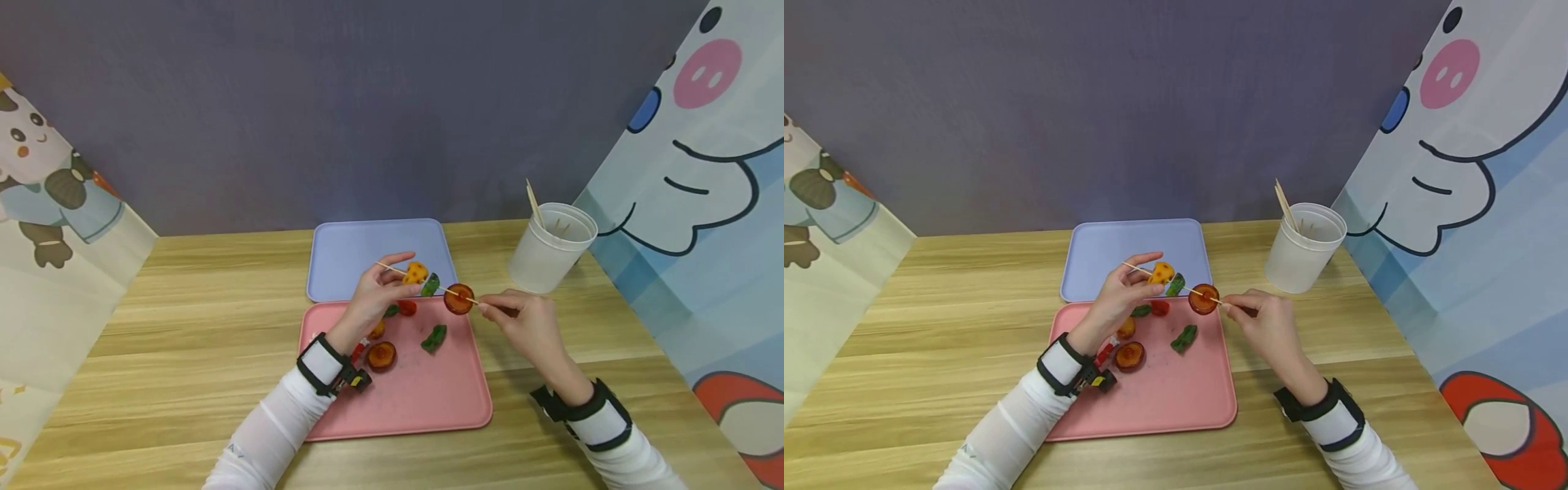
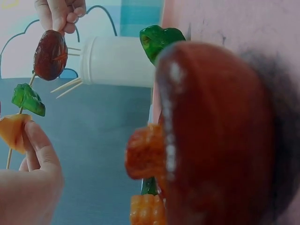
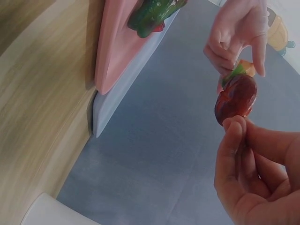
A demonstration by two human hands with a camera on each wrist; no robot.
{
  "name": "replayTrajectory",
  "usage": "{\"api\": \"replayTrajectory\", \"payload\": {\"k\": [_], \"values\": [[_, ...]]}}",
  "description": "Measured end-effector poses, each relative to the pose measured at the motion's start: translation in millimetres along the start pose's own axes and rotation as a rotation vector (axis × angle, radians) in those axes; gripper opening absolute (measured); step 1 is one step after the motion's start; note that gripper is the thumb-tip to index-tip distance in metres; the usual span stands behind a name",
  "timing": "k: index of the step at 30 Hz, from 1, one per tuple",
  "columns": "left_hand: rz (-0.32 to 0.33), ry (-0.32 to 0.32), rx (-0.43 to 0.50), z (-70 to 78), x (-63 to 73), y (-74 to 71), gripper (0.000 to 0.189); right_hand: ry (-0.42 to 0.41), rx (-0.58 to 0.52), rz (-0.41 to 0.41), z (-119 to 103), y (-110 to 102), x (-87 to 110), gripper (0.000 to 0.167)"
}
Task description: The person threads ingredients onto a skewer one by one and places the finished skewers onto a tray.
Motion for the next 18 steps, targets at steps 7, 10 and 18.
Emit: {"api": "replayTrajectory", "payload": {"k": [7,10,18], "values": [[-0.058,-0.055,-0.042,3.6,-0.3,-4.1,0.057,0.021,0.002,-0.012,1,0,-0.5,0.011],[-0.097,-0.089,-0.108,8.4,-0.1,-9.8,0.062,0.033,0.009,-0.014,4,-1,-0.5,0.01],[-0.136,-0.027,-0.598,15.8,-2.1,-16.4,0.07,0.046,0.042,0.026,16,-5,-0.9,0.009]]}}
Point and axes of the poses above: each hand's wrist, its own x-axis away from the middle knuckle, its own y-axis out of the palm, z = x × y, the point moved 3 cm from there along -x, towards the middle knuckle, and after that the axes turned 13 degrees about x, right-handed, at the moved point
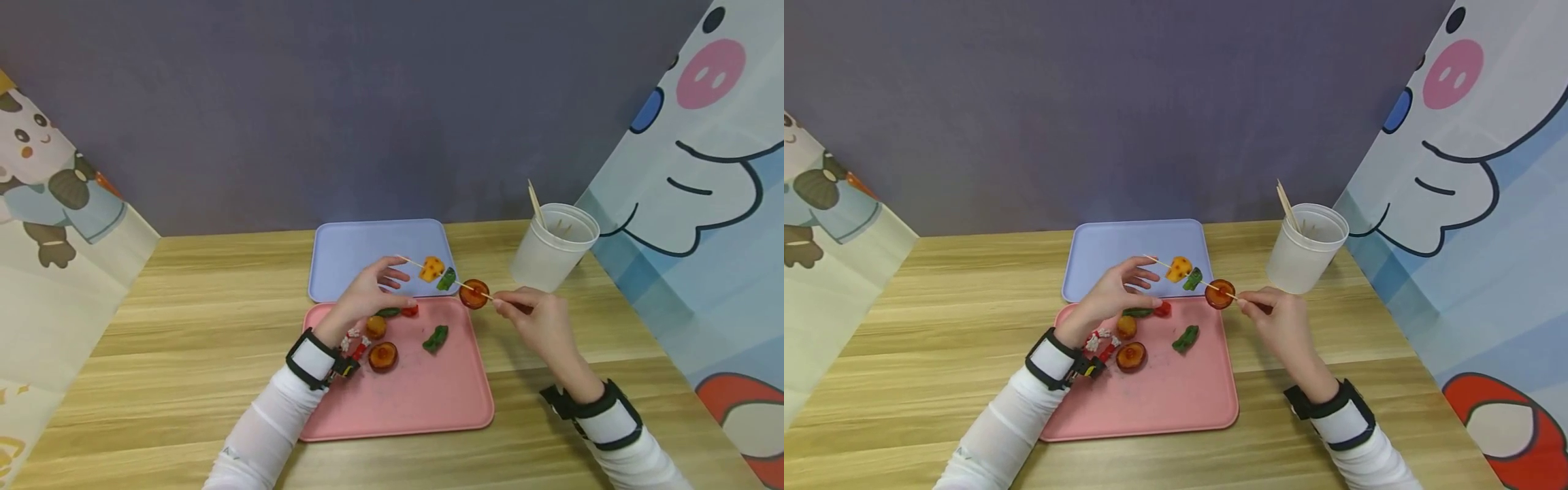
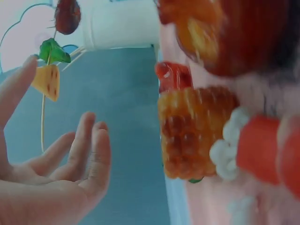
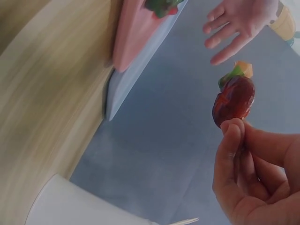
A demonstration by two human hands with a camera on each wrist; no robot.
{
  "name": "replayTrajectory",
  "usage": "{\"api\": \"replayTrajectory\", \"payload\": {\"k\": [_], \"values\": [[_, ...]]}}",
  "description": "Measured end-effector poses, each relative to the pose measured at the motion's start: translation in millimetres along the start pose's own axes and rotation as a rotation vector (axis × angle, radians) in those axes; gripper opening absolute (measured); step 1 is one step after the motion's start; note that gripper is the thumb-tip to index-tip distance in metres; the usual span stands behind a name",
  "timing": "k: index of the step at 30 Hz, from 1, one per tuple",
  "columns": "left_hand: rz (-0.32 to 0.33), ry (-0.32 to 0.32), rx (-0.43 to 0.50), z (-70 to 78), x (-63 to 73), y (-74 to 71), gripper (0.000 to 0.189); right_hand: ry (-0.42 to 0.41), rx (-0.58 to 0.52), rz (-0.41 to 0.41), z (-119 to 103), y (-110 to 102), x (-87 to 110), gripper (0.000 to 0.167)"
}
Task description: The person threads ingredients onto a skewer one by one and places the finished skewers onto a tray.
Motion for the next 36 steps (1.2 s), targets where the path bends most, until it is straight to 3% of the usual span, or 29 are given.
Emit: {"api": "replayTrajectory", "payload": {"k": [5,14,21,27,36], "values": [[-0.055,0.04,-0.313,3.4,-0.6,12.4,0.071,0.026,0.025,0.008,9,-2,0.3,0.008],[-0.284,0.063,-0.616,8.7,0.3,45.6,0.059,0.026,0.066,0.029,21,-7,2.4,0.007],[-0.423,0.039,-0.775,9.6,2.0,67.8,0.067,0.024,0.095,0.024,28,-8,5.5,0.007],[-0.455,0.056,-0.865,8.0,0.9,76.4,0.066,0.029,0.116,0.032,33,-11,8.7,0.008],[-0.498,0.07,-0.96,5.2,-2.0,83.1,0.046,0.035,0.119,0.041,37,-12,10.4,0.007]]}}
Point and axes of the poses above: each hand's wrist, its own x-axis away from the middle knuckle, its own y-axis out of the palm, z = x × y, the point moved 3 cm from there along -x, towards the middle knuckle, and after that the axes turned 13 degrees about x, right-handed, at the moved point
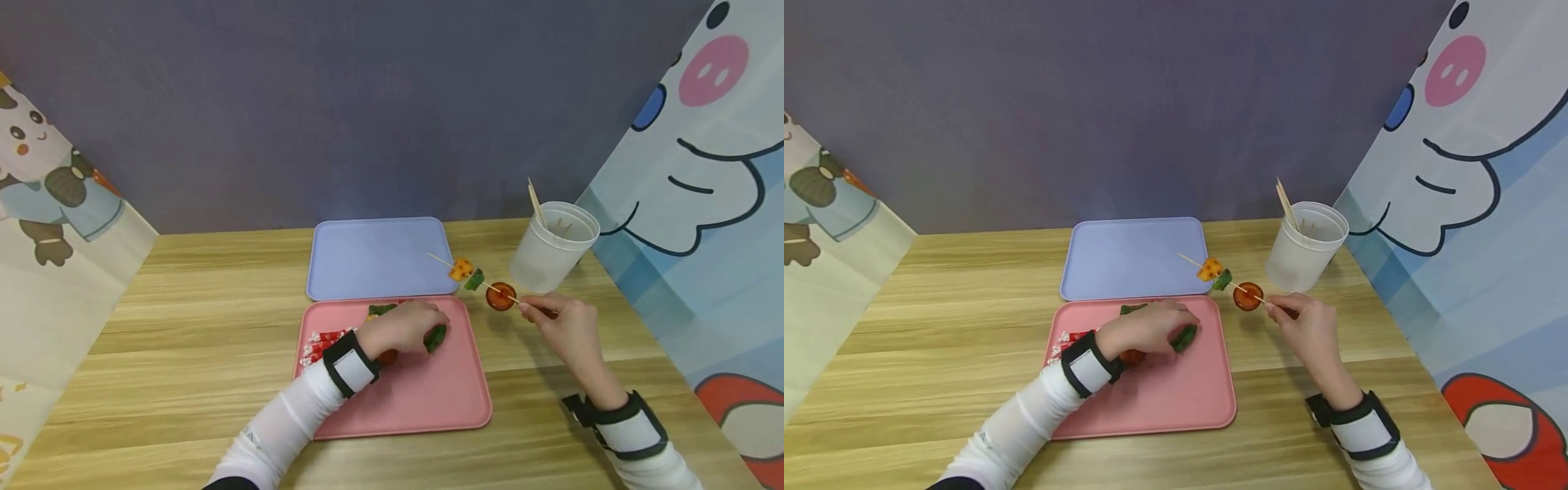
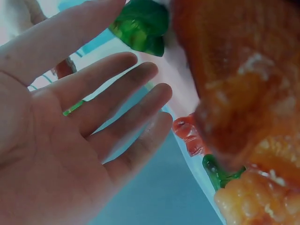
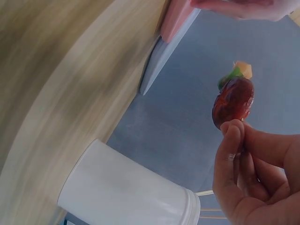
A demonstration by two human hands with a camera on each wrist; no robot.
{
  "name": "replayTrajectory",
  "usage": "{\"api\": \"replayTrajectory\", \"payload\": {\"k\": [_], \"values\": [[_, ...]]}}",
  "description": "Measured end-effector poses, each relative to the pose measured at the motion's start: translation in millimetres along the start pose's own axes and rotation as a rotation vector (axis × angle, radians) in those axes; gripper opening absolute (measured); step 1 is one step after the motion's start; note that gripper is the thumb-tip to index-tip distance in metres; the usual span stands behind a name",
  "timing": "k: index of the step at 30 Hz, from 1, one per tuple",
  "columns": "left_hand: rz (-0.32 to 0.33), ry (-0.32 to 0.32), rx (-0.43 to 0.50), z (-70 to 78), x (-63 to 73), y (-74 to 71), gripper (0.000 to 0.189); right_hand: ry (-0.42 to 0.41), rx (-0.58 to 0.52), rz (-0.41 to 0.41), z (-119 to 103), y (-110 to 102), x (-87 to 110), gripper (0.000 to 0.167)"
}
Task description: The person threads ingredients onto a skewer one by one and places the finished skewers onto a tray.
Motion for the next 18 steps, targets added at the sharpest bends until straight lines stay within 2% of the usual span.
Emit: {"api": "replayTrajectory", "payload": {"k": [5,9,18], "values": [[-0.019,-0.014,-0.015,5.6,-2.1,2.8,0.034,-0.008,-0.005,0.012,0.3,-0.1,-1.4,0.007],[-0.009,-0.022,-0.009,5.6,-3.6,4.0,0.027,-0.009,-0.009,0.015,-0.1,-0.3,-1.5,0.008],[0.009,-0.047,0.035,-2.6,-2.9,5.5,0.029,-0.007,-0.004,0.004,-2.1,0.7,-1.2,0.006]]}}
Point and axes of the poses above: each hand's wrist, its own x-axis away from the middle knuckle, its own y-axis out of the palm, z = x × y, the point moved 3 cm from there along -x, towards the middle knuckle, and after that the axes turned 13 degrees about x, right-handed, at the moved point
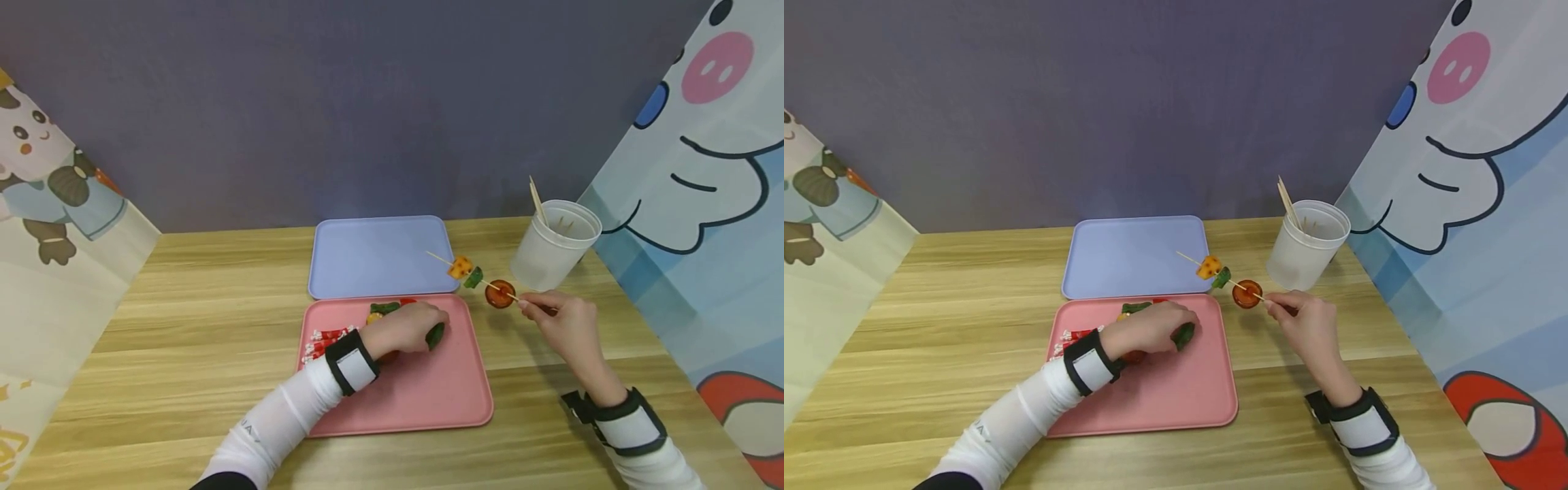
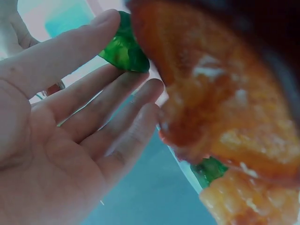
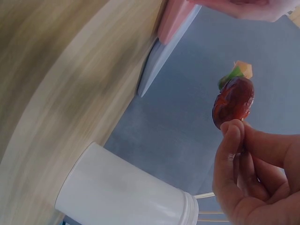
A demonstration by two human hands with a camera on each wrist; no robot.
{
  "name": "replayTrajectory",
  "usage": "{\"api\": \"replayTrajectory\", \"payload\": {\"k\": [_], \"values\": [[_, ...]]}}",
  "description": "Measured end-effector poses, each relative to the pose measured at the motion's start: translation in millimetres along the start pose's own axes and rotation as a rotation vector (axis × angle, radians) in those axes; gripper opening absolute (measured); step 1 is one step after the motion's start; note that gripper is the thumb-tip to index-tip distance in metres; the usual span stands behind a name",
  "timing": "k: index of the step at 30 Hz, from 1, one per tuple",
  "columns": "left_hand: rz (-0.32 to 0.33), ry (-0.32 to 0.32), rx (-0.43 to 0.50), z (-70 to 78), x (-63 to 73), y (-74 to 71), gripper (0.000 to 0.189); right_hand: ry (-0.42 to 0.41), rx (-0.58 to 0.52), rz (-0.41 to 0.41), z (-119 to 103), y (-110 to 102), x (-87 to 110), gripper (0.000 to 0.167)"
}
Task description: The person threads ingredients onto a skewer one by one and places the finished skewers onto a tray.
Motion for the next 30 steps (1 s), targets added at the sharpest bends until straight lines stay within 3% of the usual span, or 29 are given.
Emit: {"api": "replayTrajectory", "payload": {"k": [10,15,30], "values": [[0.01,-0.013,0.052,-2.2,6.9,-6.6,0.049,-0.003,0.008,0.002,1,1,-0.1,0.006],[0.016,-0.013,0.127,-7.8,11.5,-10.4,0.054,0.002,0.012,0.005,1,1,0.0,0.007],[0.157,0.015,0.282,-21.7,15.8,-24.7,0.059,0.002,0.006,0.005,-2,-2,-0.1,0.007]]}}
Point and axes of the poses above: each hand's wrist, its own x-axis away from the middle knuckle, its own y-axis out of the palm, z = x × y, the point moved 3 cm from there along -x, towards the middle knuckle, and after that the axes turned 13 degrees about x, right-handed, at the moved point
